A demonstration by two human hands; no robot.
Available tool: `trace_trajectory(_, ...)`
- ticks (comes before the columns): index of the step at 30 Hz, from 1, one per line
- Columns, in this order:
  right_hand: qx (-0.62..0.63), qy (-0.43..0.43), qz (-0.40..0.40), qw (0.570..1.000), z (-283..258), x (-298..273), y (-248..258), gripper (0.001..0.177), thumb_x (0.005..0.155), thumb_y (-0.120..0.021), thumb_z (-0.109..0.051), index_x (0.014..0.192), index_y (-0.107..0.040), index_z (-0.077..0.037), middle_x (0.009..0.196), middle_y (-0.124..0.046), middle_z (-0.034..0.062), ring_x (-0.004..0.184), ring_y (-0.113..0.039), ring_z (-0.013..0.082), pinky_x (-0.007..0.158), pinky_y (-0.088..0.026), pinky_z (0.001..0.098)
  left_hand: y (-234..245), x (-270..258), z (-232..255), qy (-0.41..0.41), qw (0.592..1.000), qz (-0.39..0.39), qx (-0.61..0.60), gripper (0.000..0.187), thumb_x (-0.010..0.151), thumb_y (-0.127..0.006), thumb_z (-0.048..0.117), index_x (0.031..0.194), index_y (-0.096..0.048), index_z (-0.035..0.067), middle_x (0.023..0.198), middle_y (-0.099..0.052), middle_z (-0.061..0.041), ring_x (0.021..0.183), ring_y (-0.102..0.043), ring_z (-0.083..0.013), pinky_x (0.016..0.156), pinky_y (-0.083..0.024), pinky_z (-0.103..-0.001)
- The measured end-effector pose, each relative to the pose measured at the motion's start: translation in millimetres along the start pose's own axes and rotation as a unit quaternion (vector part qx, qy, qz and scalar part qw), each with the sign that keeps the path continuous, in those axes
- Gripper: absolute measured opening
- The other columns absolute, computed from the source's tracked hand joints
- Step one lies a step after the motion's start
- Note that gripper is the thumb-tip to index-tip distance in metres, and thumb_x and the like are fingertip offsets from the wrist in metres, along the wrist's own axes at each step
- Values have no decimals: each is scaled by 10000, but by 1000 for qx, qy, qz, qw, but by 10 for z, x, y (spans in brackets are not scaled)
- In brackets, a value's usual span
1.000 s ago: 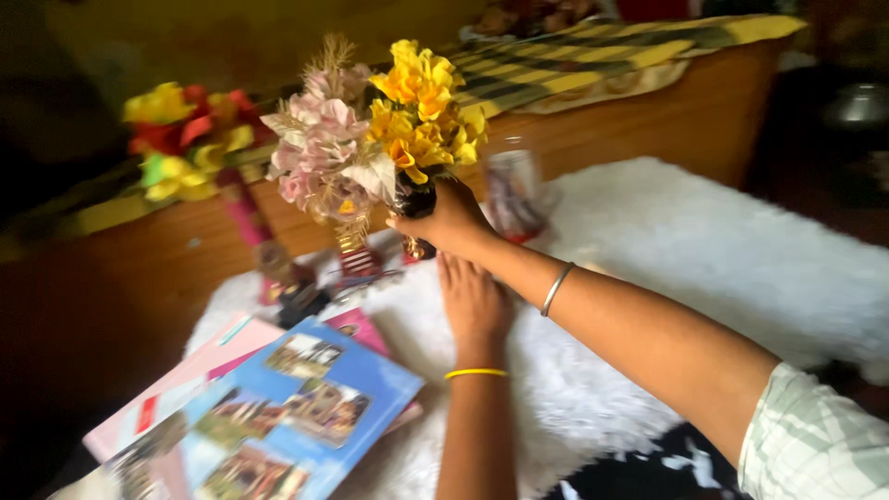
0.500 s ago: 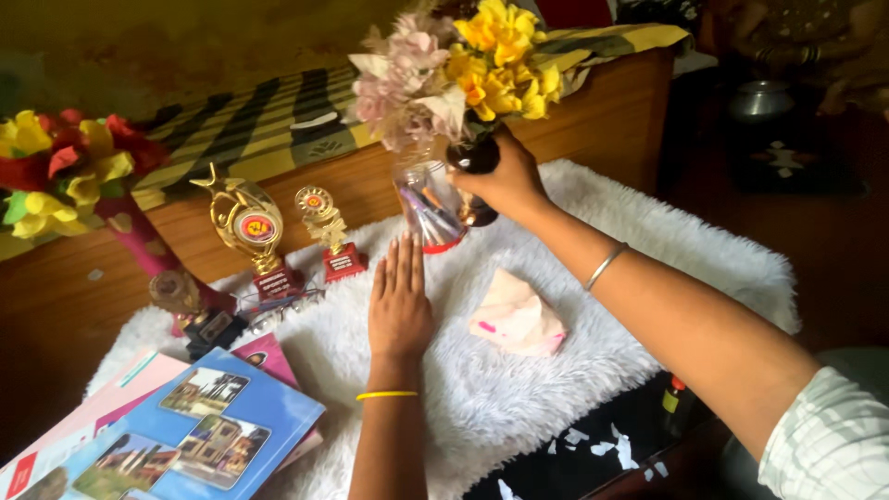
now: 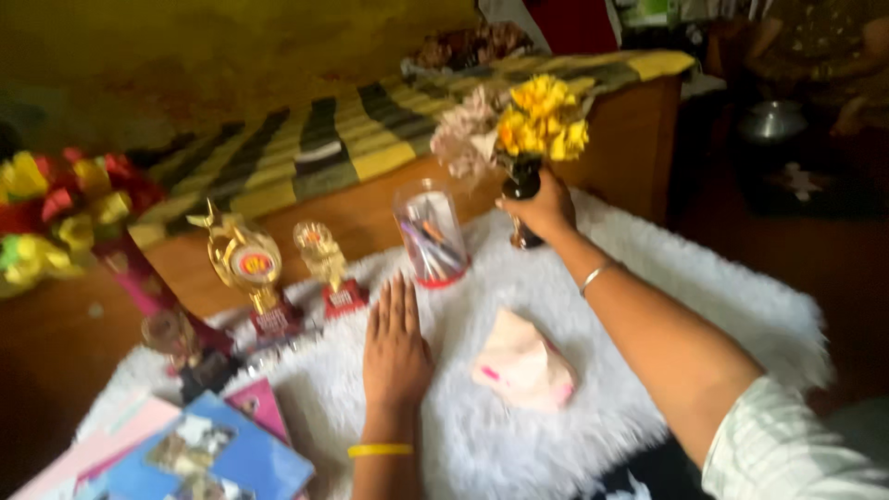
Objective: The person picks up books and trophies from the floor, wipes them with a cloth, and arranges them on a white furry surface.
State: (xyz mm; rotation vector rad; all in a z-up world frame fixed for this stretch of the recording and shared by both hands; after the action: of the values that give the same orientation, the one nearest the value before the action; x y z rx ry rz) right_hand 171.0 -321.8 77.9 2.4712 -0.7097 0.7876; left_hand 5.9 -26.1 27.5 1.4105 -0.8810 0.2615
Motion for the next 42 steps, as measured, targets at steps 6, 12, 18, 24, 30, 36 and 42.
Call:
trace_trajectory(6,-154,-110,2,982,266,213,-302,856,621,-942,-535,1259,-631,-57,1389,-567,208,1285,-565,362,1064,-488,435,-71,21,-37,12,1000,8,25,823,781,-542,108,1537,-265,-62,1637,-261,-202,1516,-243,-316,1203,-217,-443)
trace_trajectory(12,-191,-79,96,974,604,235,-471,1069,587,-964,-555,1412,-492,-66,1530,-371,266,1371,-418,445,1088,-419,485,-118,26,-68,23,1000,0,14,819,777,-543,126,1521,-269,-79,1624,-265,-220,1501,-258,-336,1189,-227,-446)
trace_trajectory(18,-69,-82,37,994,907,266,-484,1163,608,-966,-345,1534,-318,-72,1440,-452,287,1316,-469,451,1076,-426,480,-106,14,-69,39,999,5,1,829,765,-545,104,1528,-276,-81,1628,-273,-217,1498,-271,-340,1189,-246,-445)
trace_trajectory(24,-22,-92,2,995,1173,185,-457,1007,625,-894,-183,1462,-348,-57,1272,-637,249,1154,-642,407,960,-527,444,-117,13,-77,46,999,13,-1,793,755,-543,100,1497,-331,-81,1625,-282,-214,1492,-290,-345,1172,-273,-448)
trace_trajectory(30,-44,-76,28,996,1021,142,-460,919,602,-929,-204,1351,-420,-52,1271,-650,252,1174,-633,427,993,-512,463,-140,13,-97,45,999,23,-8,783,750,-542,112,1482,-351,-89,1612,-305,-219,1488,-300,-345,1164,-293,-448)
trace_trajectory(36,-72,-107,61,990,1036,162,-526,1128,507,-1028,-302,1353,-347,4,1307,-586,296,1200,-594,431,999,-502,458,-166,4,-115,47,999,13,4,783,748,-550,131,1474,-352,-88,1607,-301,-223,1482,-300,-334,1153,-298,-446)
trace_trajectory(42,-136,-172,-19,976,1095,175,-515,991,629,-929,-230,1418,-349,-76,1349,-597,220,1232,-596,397,997,-504,466,-180,9,-125,45,999,24,-3,770,748,-547,126,1466,-370,-90,1601,-315,-221,1477,-314,-342,1143,-309,-451)
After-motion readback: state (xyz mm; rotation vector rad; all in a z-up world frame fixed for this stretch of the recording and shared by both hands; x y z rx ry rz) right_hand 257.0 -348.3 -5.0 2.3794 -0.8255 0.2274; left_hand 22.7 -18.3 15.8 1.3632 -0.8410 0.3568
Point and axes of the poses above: each hand's wrist, its own x-axis towards the middle knuckle, its own y-axis out of the back of the hand, z = x × y, the point moved 2 cm from there along x, towards the middle knuckle
